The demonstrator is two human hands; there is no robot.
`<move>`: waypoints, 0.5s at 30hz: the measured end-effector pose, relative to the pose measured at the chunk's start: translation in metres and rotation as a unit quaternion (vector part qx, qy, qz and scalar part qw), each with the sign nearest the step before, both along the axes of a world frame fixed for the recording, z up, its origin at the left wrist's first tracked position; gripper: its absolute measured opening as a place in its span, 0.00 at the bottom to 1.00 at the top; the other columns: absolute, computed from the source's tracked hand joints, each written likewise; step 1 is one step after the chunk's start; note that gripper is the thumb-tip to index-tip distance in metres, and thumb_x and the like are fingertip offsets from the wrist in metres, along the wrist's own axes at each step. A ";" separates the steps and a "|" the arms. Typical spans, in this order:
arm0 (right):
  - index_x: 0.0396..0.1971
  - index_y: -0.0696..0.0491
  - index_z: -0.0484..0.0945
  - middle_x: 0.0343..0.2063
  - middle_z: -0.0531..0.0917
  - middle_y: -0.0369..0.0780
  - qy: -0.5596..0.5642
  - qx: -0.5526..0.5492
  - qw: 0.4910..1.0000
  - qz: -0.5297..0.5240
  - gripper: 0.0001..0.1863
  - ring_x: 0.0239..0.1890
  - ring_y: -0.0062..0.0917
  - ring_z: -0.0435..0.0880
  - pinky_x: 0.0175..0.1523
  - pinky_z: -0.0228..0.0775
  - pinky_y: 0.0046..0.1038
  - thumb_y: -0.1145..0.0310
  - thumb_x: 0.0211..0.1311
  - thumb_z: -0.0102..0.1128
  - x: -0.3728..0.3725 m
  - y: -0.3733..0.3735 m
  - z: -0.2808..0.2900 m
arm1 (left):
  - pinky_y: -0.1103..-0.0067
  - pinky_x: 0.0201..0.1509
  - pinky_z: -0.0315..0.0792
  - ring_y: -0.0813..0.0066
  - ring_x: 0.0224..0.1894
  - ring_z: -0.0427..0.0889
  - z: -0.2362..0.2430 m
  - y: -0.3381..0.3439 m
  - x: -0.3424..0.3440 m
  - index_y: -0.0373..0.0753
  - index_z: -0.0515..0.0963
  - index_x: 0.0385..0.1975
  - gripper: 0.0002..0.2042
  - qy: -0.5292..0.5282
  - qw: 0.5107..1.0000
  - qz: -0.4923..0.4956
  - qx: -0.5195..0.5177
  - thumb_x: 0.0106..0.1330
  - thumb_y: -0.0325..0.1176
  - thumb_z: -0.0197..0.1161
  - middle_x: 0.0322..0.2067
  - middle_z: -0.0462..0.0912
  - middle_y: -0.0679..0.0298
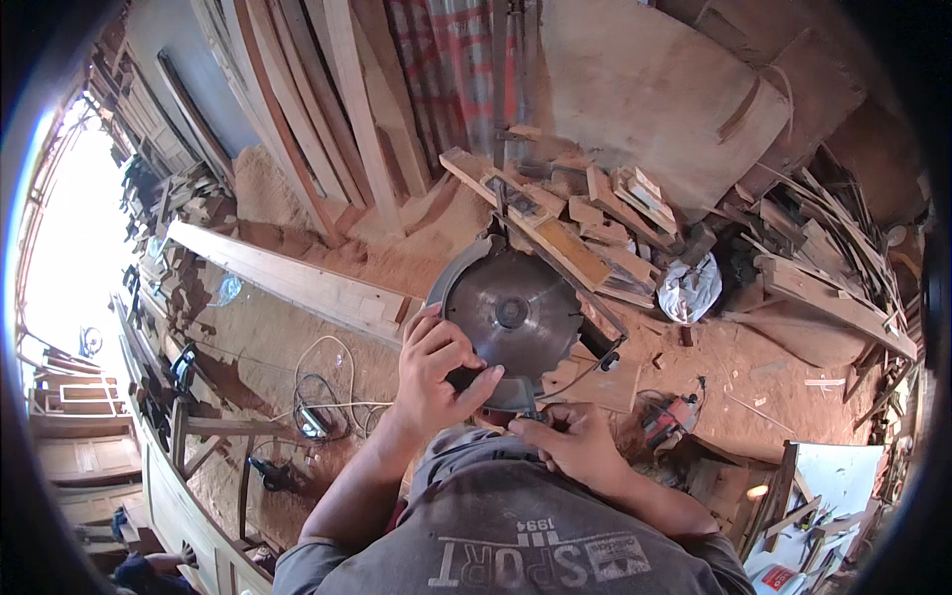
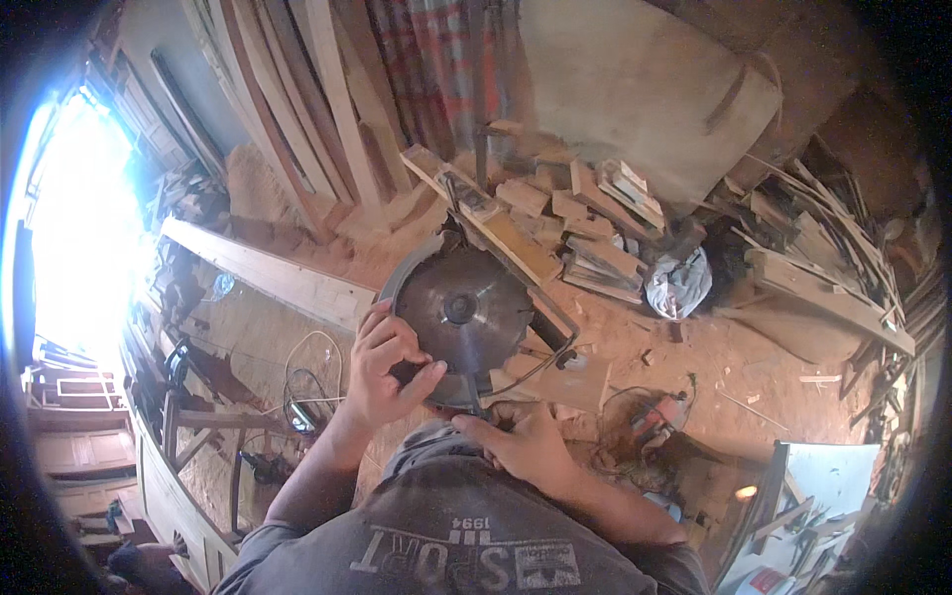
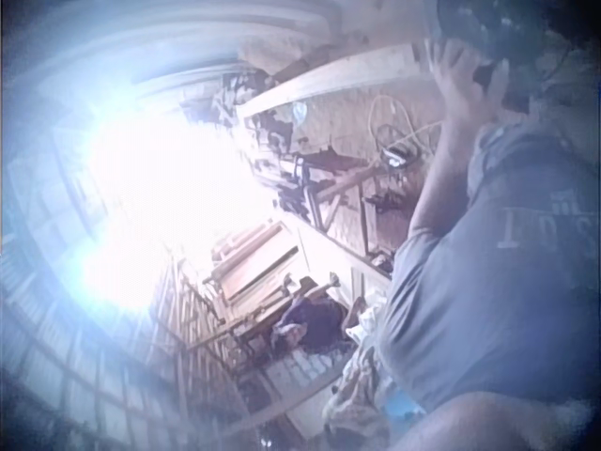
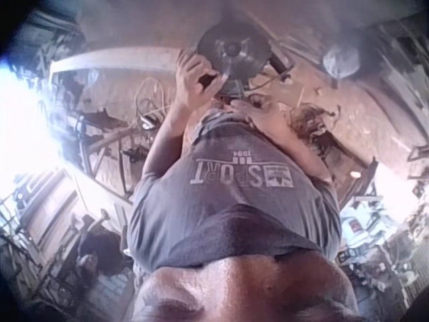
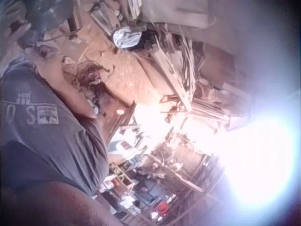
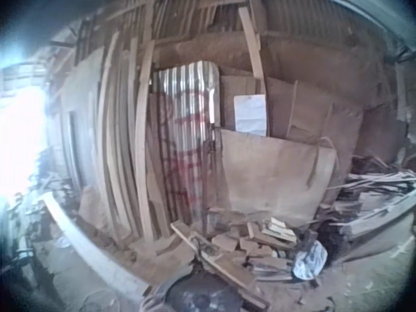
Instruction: The person uses a circular saw to cut a long wooden plank. They measure and mark the wood with a square, then guide the saw along the plank to make a straight cut.
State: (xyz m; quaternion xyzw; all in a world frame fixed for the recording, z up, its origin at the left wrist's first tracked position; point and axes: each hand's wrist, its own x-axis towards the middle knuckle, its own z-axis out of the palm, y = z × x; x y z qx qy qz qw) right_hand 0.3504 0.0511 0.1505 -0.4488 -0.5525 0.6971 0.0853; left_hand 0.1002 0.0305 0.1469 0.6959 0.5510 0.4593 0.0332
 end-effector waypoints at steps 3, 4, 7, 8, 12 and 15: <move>0.22 0.54 0.83 0.17 0.84 0.40 -0.056 0.383 0.921 0.044 0.22 0.17 0.26 0.82 0.28 0.75 0.31 0.53 0.68 0.74 -0.001 -0.001 0.007 | 0.54 0.69 0.67 0.62 0.35 0.81 -0.001 -0.001 -0.001 0.44 0.78 0.20 0.12 -0.012 1.000 -0.001 -0.025 0.52 0.35 0.79 0.26 0.77 0.67; 0.23 0.55 0.84 0.18 0.85 0.41 -0.017 0.420 0.906 0.060 0.20 0.17 0.27 0.83 0.29 0.75 0.31 0.54 0.69 0.73 0.002 0.001 0.009 | 0.54 0.69 0.67 0.62 0.34 0.81 -0.001 0.001 -0.005 0.43 0.78 0.20 0.12 -0.020 0.999 -0.014 -0.028 0.53 0.35 0.79 0.26 0.77 0.66; 0.25 0.56 0.84 0.20 0.85 0.43 0.062 0.519 0.850 0.069 0.18 0.18 0.28 0.84 0.29 0.76 0.32 0.58 0.70 0.71 0.024 0.018 0.012 | 0.55 0.69 0.66 0.62 0.33 0.81 -0.003 0.007 -0.022 0.41 0.77 0.20 0.13 -0.046 0.997 -0.049 -0.043 0.54 0.35 0.78 0.25 0.77 0.66; 0.27 0.57 0.84 0.20 0.85 0.43 0.061 0.549 0.832 0.047 0.18 0.19 0.27 0.84 0.29 0.76 0.31 0.58 0.72 0.70 0.037 0.028 0.014 | 0.55 0.69 0.66 0.63 0.33 0.81 -0.005 0.010 -0.031 0.40 0.76 0.19 0.14 -0.056 0.995 -0.060 -0.051 0.55 0.35 0.77 0.24 0.78 0.66; 0.33 0.58 0.83 0.21 0.82 0.36 0.018 0.496 0.858 -0.132 0.18 0.22 0.20 0.81 0.29 0.71 0.28 0.58 0.79 0.62 0.042 0.051 0.026 | 0.55 0.70 0.65 0.65 0.30 0.81 -0.004 0.026 -0.056 0.39 0.76 0.15 0.16 -0.107 0.983 -0.111 -0.099 0.58 0.36 0.76 0.22 0.78 0.66; 0.39 0.59 0.81 0.23 0.79 0.33 0.125 0.280 0.914 -0.267 0.19 0.24 0.17 0.77 0.28 0.67 0.25 0.56 0.82 0.59 0.046 0.083 -0.035 | 0.54 0.74 0.62 0.69 0.28 0.80 0.009 0.039 -0.064 0.39 0.75 0.13 0.18 -0.121 0.972 -0.132 -0.149 0.63 0.34 0.74 0.19 0.78 0.66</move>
